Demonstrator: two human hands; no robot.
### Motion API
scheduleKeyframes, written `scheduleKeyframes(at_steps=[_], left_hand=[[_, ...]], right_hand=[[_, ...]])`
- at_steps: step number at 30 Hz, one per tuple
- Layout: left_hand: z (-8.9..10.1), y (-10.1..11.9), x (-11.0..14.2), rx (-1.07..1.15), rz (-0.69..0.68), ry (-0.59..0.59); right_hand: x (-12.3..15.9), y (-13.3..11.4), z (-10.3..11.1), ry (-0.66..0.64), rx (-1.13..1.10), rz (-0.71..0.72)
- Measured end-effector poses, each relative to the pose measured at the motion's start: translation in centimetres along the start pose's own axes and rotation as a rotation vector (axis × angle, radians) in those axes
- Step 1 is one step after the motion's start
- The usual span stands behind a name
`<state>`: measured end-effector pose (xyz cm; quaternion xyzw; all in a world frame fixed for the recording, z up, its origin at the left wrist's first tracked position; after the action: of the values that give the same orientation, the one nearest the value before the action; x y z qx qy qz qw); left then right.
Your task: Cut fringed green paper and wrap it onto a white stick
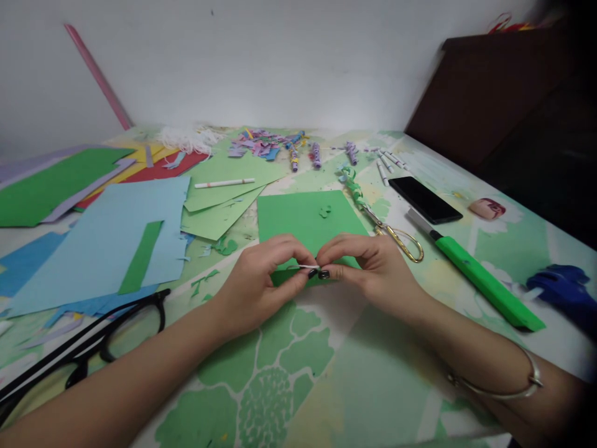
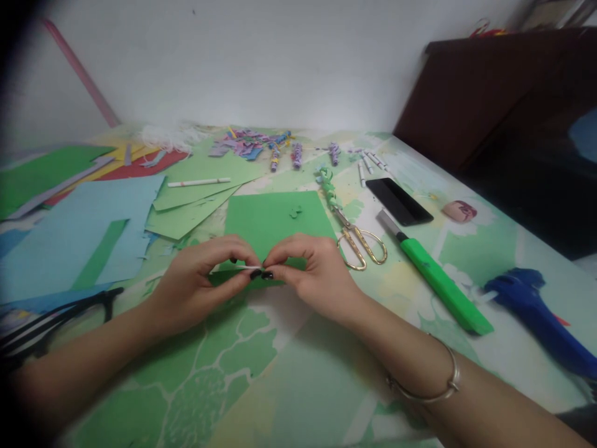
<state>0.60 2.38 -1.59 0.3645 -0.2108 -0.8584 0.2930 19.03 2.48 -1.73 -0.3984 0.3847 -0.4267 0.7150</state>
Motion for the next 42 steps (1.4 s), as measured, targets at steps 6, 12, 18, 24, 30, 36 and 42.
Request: scheduleKeyframes(at_steps=[6, 12, 18, 24, 30, 36, 42], left_hand=[[-0.3, 0.3, 0.1, -0.001, 0.005, -0.002], [-0.5, 0.5, 0.1, 0.0, 0.011, 0.002], [-0.7, 0.6, 0.2, 0.006, 0.028, 0.003], [-0.9, 0.7, 0.1, 0.02, 0.045, 0.03], [-0.5, 0.7, -0.1, -0.006, 0.023, -0.001], [0.2, 0.6, 0.0, 0.013, -0.012, -0.065], [0.4, 0.3, 0.0, 0.137, 0.031, -0.039]], right_hand=[[0.2, 0.1, -0.2, 0.015, 0.039, 0.033], [0.3, 0.4, -0.4, 0.043, 0.037, 0.039], [0.4, 0.2, -0.5, 0.076, 0.059, 0.042], [0.4, 0.2, -0.6, 0.117, 0.059, 0.056], [0.1, 0.2, -0.3, 0.026, -0.026, -0.008], [0.1, -0.2, 0.1, -0.043, -0.055, -0.022], [-0.1, -0.1, 0.1, -0.156, -0.15, -0.111]])
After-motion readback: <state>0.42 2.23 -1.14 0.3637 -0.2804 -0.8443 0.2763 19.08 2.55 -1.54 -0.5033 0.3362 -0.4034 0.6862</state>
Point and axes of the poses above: each hand's wrist, its own x-axis away from the middle knuckle, its own z-axis out of the back of the hand, y = z × x, the point moved 1 cm from there along -x, towards the middle knuckle, and after that the axes turned 5 degrees about -z, right-handed, at the moved point
